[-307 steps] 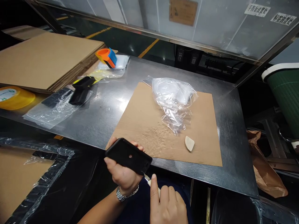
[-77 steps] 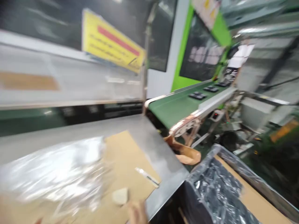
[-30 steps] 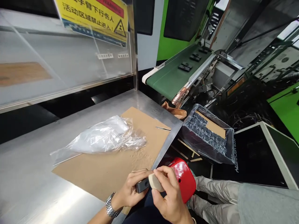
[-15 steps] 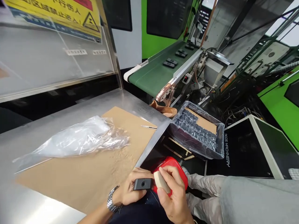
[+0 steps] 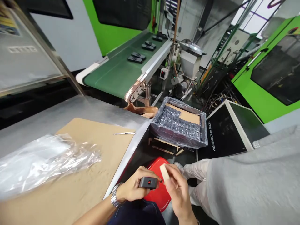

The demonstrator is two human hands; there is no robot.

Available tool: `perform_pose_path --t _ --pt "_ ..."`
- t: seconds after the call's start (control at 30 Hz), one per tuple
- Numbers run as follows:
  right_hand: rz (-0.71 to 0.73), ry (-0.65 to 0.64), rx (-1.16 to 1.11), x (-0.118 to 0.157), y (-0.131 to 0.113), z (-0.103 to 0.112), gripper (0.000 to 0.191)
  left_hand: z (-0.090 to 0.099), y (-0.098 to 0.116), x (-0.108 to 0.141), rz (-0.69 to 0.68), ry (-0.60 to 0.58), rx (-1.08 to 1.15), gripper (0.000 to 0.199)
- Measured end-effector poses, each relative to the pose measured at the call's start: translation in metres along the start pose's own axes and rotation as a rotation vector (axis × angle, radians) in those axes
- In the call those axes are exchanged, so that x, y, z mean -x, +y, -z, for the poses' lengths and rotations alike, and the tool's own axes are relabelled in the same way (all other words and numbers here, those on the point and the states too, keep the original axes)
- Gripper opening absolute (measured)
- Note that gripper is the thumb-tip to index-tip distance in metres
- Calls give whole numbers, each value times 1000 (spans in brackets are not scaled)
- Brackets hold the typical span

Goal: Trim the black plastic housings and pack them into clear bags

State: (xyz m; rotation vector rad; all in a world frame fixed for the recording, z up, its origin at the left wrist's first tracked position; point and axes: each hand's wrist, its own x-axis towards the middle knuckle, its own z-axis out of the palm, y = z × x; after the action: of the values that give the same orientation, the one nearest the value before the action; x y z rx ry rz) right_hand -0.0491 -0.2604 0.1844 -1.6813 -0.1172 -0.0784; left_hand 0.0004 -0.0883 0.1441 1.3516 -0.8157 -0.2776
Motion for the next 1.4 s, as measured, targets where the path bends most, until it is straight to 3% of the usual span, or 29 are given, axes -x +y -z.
perform_pose_path --t 0.1,0.3,0.4,0.57,0.77,0.87,1.07,1.17,1.3,1.4 --pt "58 -105 214 7 -9 3 35 5 -1 -8 15 -59 32 14" --pt "286 -163 600 10 -22 -14 46 9 -5 -16 -22 -169 -27 18" --pt "343 -236 683 6 -27 -15 48 8 -7 -14 -61 -198 -38 14" --pt "260 -337 640 2 -28 -5 46 7 -12 -4 -34 -113 -103 20" --pt "295 -515 605 -13 -25 -6 47 5 -12 2 -61 -54 -52 20" --pt "272 -494 614 -15 -21 -1 46 5 -10 2 -20 0 -31 19" --pt "335 -540 627 -16 -27 3 50 1 -13 -4 -57 -33 -79 22" --pt "217 -553 629 -16 -27 19 43 3 -12 -3 -12 1 -74 13" --pt "179 -476 537 -18 -23 34 39 5 -9 -3 -4 -3 -12 10" --pt "200 -400 380 -22 -21 23 38 3 -9 -3 9 17 59 10"
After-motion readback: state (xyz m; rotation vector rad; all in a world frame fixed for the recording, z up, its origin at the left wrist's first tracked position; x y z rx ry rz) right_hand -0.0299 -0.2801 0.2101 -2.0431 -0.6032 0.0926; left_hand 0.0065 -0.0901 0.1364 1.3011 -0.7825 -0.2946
